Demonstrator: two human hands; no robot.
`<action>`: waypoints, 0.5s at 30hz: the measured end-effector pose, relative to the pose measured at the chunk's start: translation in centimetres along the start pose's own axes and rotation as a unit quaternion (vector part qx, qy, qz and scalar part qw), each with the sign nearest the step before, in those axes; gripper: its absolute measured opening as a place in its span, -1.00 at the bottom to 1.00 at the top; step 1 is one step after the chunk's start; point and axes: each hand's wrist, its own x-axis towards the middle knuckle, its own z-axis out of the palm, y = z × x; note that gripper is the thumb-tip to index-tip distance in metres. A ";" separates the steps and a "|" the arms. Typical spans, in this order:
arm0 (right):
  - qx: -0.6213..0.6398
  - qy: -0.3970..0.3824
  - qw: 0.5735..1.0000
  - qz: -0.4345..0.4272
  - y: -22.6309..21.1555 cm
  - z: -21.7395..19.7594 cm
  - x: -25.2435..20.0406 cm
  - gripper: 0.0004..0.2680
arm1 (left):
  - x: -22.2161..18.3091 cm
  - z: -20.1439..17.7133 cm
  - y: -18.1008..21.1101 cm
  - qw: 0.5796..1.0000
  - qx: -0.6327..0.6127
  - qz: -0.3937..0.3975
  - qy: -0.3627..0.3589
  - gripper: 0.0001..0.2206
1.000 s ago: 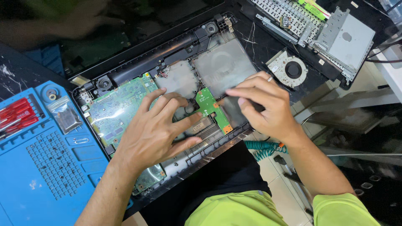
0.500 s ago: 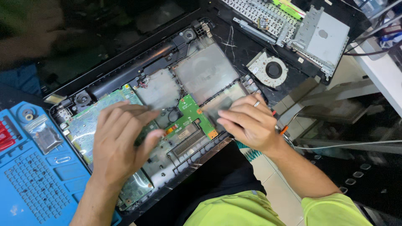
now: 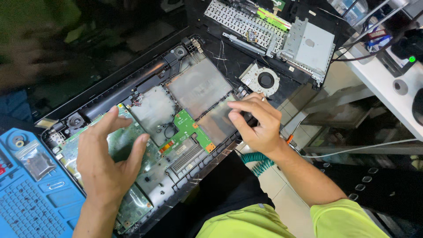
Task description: The person places a motherboard into a disassembled laptop chassis and aligns it with the internal frame. They then connect a smaller green circuit board to the motherboard and secure the components using a screwdriver.
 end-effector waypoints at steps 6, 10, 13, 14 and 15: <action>-0.009 -0.017 0.999 -0.031 -0.1 -0.2 4.6 -0.92 | 0.7 0.4 -0.7 0.997 -0.008 0.032 -0.076 -0.69; 0.070 0.003 0.988 -0.140 0.2 3.3 9.8 -0.90 | 0.9 0.8 -0.6 0.993 0.000 0.116 0.015 -0.65; 0.083 0.013 0.977 -0.195 -2.3 7.1 12.5 -0.86 | 1.0 -0.4 0.0 0.993 0.015 0.114 -0.028 -0.81; 0.098 -0.009 0.968 -0.230 -3.1 8.2 13.6 -0.85 | 1.1 -0.5 0.1 0.994 0.004 0.110 -0.021 -0.81; 0.112 -0.031 0.957 -0.265 -3.9 9.4 14.7 -0.84 | 1.3 -0.5 0.0 0.994 -0.007 0.106 -0.014 -0.82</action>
